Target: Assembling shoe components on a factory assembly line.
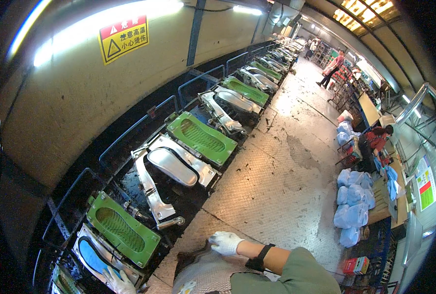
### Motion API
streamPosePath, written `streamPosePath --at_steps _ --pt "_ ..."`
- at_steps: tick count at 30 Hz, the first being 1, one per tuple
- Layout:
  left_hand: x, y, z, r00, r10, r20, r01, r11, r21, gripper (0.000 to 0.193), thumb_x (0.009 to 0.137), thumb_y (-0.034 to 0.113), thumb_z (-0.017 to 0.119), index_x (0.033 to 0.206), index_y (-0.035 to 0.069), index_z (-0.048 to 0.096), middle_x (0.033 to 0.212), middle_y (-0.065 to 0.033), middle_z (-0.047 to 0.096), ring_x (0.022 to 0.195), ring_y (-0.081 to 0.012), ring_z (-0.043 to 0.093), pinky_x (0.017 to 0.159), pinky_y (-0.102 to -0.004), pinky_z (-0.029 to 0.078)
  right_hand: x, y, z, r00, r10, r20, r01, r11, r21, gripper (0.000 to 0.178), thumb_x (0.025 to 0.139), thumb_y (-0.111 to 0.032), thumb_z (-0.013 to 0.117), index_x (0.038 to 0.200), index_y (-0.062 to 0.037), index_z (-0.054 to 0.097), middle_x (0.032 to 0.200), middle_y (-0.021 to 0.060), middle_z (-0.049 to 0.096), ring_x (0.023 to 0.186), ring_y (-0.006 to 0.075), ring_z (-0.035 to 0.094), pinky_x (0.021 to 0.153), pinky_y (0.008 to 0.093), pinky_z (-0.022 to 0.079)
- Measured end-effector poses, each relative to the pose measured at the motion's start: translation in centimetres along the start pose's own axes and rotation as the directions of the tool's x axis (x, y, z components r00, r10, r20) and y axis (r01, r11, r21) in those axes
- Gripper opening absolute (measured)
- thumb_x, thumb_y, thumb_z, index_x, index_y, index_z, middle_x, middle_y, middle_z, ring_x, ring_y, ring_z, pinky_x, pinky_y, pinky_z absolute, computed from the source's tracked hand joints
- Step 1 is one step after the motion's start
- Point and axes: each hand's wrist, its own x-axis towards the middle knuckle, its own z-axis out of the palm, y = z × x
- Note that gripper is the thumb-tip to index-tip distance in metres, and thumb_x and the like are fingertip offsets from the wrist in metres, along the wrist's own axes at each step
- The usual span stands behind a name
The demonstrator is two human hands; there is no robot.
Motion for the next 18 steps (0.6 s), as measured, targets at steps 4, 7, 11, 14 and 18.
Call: streamPosePath --at_steps 4,7,11,14,18 --pt "-0.3 1.7 -1.4 0.999 0.033 -0.028 -0.030 0.994 0.103 0.046 0.094 0.032 0.054 0.126 -0.001 0.058 0.127 -0.0256 0.057 0.118 -0.0450 0.051 0.103 -0.0516 0.039 -2.8 4.8 -1.9 0.993 0.110 0.034 -0.111 0.994 0.024 0.040 0.089 -0.036 0.049 0.114 -0.0082 0.065 0.115 0.0196 0.062 0.110 0.0361 0.058 0.094 0.0443 0.047" --pt "-0.6 0.2 0.2 0.994 -0.104 0.044 0.101 0.993 0.065 0.052 0.091 0.036 0.058 0.133 0.006 0.054 0.133 -0.0239 0.054 0.128 -0.0447 0.044 0.105 -0.0503 0.038 -3.8 10.4 -0.9 0.994 0.096 0.043 -0.096 0.995 -0.003 0.038 0.088 -0.035 0.050 0.109 -0.0079 0.067 0.112 0.0192 0.064 0.107 0.0360 0.060 0.092 0.0443 0.048" --pt "2.3 2.2 -0.2 0.920 -0.337 0.198 0.358 0.930 -0.081 0.057 0.093 0.028 0.055 0.138 -0.004 0.043 0.142 -0.0285 0.042 0.134 -0.0421 0.036 0.114 -0.0463 0.027 -7.1 18.4 -0.3 0.983 0.158 0.090 -0.169 0.978 0.123 0.038 0.086 -0.033 0.051 0.105 -0.0043 0.066 0.109 0.0201 0.066 0.100 0.0384 0.062 0.085 0.0456 0.050" --pt "5.1 11.7 -1.6 0.974 -0.196 -0.115 0.137 0.910 -0.391 0.051 0.093 0.021 0.056 0.136 -0.004 0.046 0.138 -0.0262 0.046 0.132 -0.0409 0.039 0.113 -0.0441 0.028 -9.8 25.7 1.3 0.910 0.384 0.158 -0.409 0.893 0.187 0.042 0.087 -0.035 0.051 0.111 -0.0040 0.066 0.114 0.0193 0.066 0.099 0.0387 0.064 0.082 0.0445 0.052" --pt "3.3 28.8 -3.3 0.972 0.218 -0.085 -0.222 0.753 -0.620 0.050 0.088 0.016 0.061 0.133 -0.004 0.048 0.140 -0.0239 0.046 0.133 -0.0391 0.039 0.114 -0.0451 0.027 -12.2 32.6 2.4 0.720 0.599 0.349 -0.669 0.733 0.124 0.047 0.088 -0.038 0.052 0.120 -0.0062 0.065 0.121 0.0181 0.064 0.106 0.0370 0.063 0.089 0.0434 0.051"
